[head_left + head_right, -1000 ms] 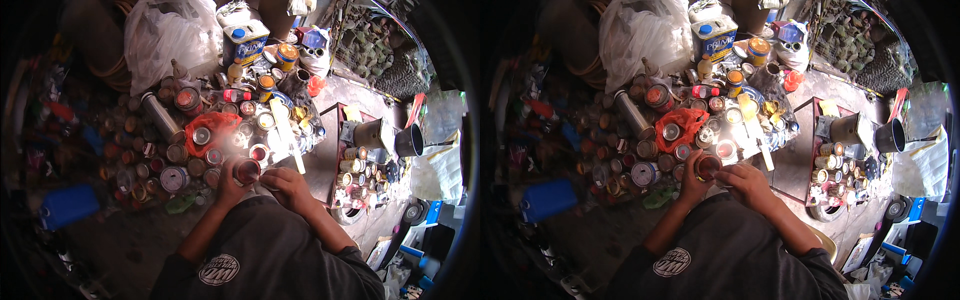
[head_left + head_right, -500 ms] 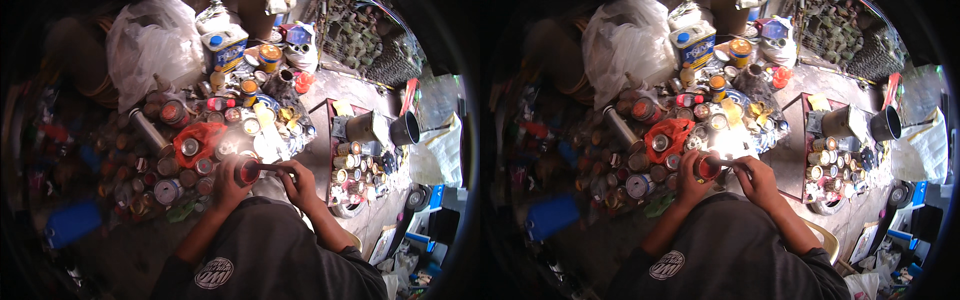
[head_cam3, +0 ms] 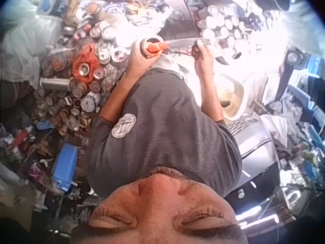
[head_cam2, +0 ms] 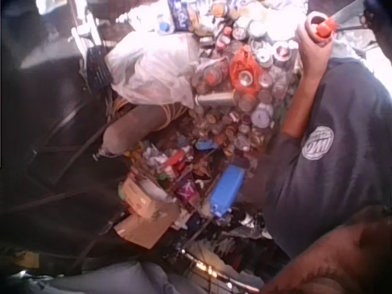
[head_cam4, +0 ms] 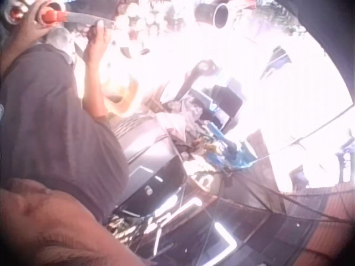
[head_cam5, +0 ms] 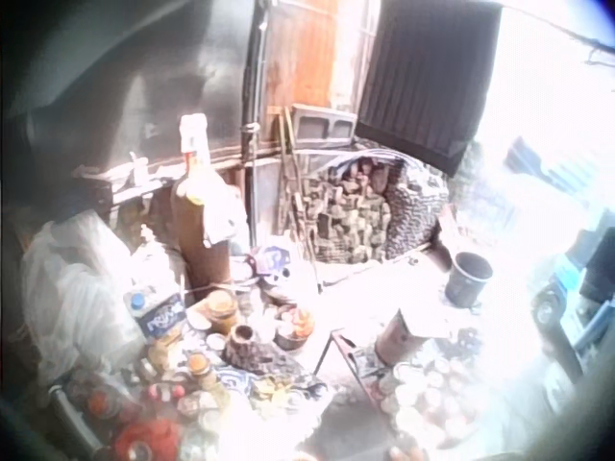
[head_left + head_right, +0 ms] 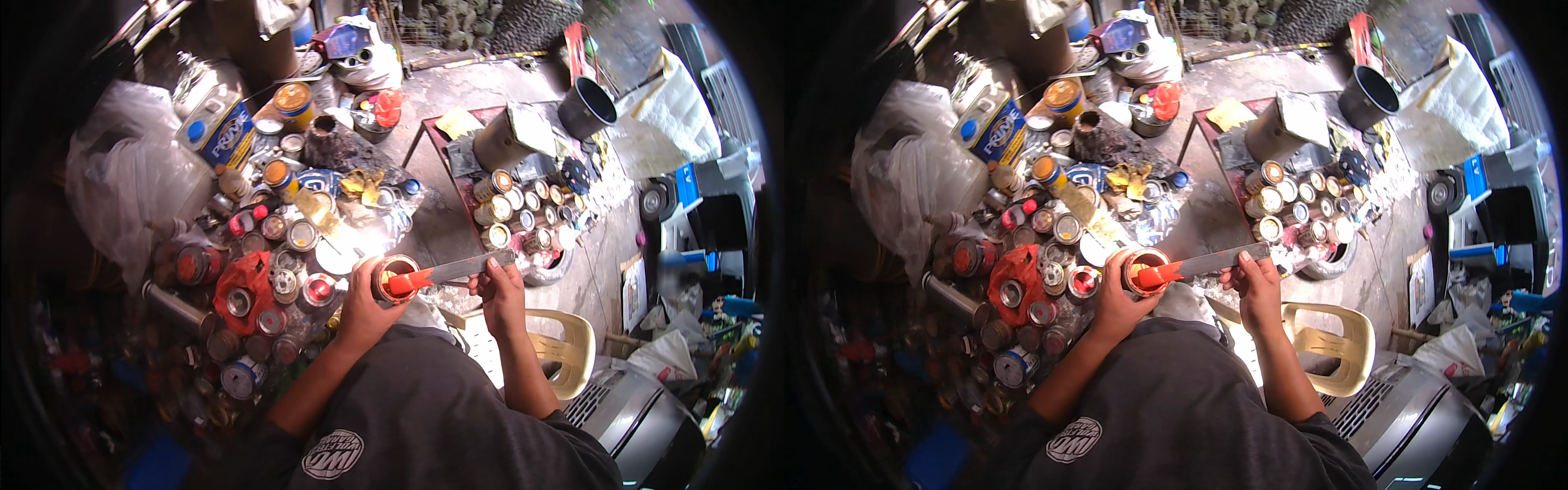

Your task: The person uses a small brush to apply red paint to the lower edge of a red car door. They then walk through a garage and mix red paint with a brush in a can on a cluttered workbench.

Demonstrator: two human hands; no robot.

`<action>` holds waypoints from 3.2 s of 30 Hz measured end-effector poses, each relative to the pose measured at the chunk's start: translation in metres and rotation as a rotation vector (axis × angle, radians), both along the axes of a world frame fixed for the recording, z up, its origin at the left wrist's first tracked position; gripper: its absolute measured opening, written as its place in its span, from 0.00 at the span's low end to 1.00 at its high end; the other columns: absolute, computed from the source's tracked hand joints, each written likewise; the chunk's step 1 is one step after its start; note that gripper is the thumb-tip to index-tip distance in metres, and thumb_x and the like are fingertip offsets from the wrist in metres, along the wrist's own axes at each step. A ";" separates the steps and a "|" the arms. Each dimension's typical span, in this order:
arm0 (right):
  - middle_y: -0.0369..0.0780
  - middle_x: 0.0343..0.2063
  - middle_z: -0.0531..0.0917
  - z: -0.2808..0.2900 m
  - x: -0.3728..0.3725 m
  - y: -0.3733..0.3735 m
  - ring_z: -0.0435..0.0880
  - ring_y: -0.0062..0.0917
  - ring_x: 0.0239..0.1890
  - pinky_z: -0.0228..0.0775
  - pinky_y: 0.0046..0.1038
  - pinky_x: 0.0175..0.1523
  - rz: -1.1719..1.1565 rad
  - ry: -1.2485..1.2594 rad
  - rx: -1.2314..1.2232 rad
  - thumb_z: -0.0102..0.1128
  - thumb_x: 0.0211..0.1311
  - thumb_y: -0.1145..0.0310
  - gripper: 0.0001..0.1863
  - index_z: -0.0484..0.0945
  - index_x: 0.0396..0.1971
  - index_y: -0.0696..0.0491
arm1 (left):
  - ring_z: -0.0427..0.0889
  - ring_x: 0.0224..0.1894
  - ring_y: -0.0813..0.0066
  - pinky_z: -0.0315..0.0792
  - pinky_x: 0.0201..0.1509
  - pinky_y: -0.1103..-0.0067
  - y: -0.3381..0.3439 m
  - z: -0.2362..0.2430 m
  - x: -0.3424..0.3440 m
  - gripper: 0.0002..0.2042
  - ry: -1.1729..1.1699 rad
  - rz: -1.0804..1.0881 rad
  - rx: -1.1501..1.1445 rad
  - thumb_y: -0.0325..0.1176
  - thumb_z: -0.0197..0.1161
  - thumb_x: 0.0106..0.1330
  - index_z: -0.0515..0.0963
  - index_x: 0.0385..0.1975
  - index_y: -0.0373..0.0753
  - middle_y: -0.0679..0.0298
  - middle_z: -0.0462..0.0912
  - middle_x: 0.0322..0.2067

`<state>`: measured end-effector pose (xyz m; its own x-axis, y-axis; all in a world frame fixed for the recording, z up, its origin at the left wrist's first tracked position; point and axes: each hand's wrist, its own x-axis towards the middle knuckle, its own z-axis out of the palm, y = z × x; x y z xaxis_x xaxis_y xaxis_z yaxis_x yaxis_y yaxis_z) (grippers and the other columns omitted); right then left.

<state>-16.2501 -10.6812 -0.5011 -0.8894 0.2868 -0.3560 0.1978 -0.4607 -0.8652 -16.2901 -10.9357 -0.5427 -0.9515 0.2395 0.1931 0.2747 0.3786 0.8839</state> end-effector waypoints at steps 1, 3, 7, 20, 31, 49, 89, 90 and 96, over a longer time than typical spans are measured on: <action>0.40 0.34 0.87 0.001 0.003 0.007 0.86 0.21 0.32 0.78 0.25 0.39 -0.019 0.009 -0.008 0.56 0.81 0.62 0.12 0.79 0.44 0.56 | 0.77 0.62 0.52 0.73 0.65 0.61 0.005 0.000 -0.001 0.42 -0.033 -0.035 0.003 0.30 0.84 0.52 0.66 0.65 0.35 0.50 0.74 0.59; 0.40 0.33 0.87 0.000 0.010 0.020 0.86 0.22 0.32 0.78 0.25 0.40 -0.047 0.008 -0.044 0.56 0.81 0.63 0.10 0.78 0.43 0.55 | 0.78 0.62 0.54 0.74 0.65 0.62 0.013 0.001 -0.004 0.41 -0.099 -0.098 0.010 0.30 0.84 0.52 0.65 0.65 0.35 0.51 0.74 0.58; 0.41 0.33 0.87 0.000 0.018 0.033 0.86 0.22 0.31 0.78 0.25 0.39 -0.094 -0.007 -0.116 0.55 0.81 0.64 0.09 0.77 0.43 0.55 | 0.79 0.63 0.60 0.73 0.68 0.65 0.026 -0.004 -0.006 0.42 -0.258 -0.233 0.081 0.31 0.83 0.53 0.65 0.67 0.35 0.54 0.77 0.59; 0.38 0.34 0.85 0.032 0.015 0.089 0.84 0.20 0.31 0.75 0.23 0.38 -0.162 0.115 0.223 0.57 0.81 0.63 0.10 0.76 0.46 0.55 | 0.78 0.65 0.64 0.72 0.71 0.68 0.092 0.021 -0.039 0.41 -0.327 -0.488 0.190 0.28 0.81 0.53 0.66 0.68 0.36 0.56 0.76 0.61; 0.31 0.34 0.83 0.096 -0.121 0.179 0.78 0.12 0.31 0.71 0.19 0.35 0.059 0.263 0.350 0.56 0.81 0.56 0.15 0.80 0.49 0.52 | 0.77 0.65 0.65 0.70 0.72 0.68 0.170 0.066 -0.108 0.44 -0.222 -0.517 0.120 0.27 0.82 0.52 0.63 0.69 0.33 0.55 0.76 0.61; 0.25 0.26 0.70 0.150 -0.388 -0.019 0.65 0.10 0.26 0.55 0.19 0.29 0.990 0.689 0.095 0.55 0.82 0.52 0.15 0.77 0.39 0.48 | 0.84 0.56 0.70 0.78 0.64 0.70 0.083 0.109 -0.171 0.37 -0.278 0.100 0.454 0.22 0.79 0.57 0.65 0.65 0.33 0.57 0.81 0.55; 0.27 0.31 0.77 0.046 -0.341 -0.149 0.71 0.11 0.36 0.64 0.21 0.41 1.198 0.510 0.036 0.56 0.81 0.57 0.16 0.82 0.42 0.56 | 0.81 0.61 0.71 0.74 0.68 0.72 0.037 0.027 -0.067 0.35 -0.218 0.601 0.670 0.25 0.78 0.60 0.66 0.65 0.33 0.58 0.81 0.58; 0.28 0.32 0.77 0.056 -0.338 -0.146 0.71 0.11 0.38 0.65 0.21 0.43 1.183 0.562 0.067 0.56 0.82 0.58 0.16 0.82 0.42 0.57 | 0.80 0.61 0.71 0.74 0.69 0.72 0.035 0.025 -0.065 0.36 -0.209 0.623 0.676 0.26 0.78 0.60 0.65 0.66 0.33 0.58 0.80 0.59; 0.24 0.30 0.76 0.051 -0.335 -0.148 0.67 0.07 0.30 0.57 0.16 0.34 1.175 0.536 0.074 0.56 0.82 0.59 0.13 0.80 0.46 0.54 | 0.76 0.66 0.70 0.70 0.72 0.72 0.030 0.021 -0.054 0.42 -0.168 0.776 0.528 0.28 0.80 0.59 0.60 0.72 0.34 0.57 0.75 0.64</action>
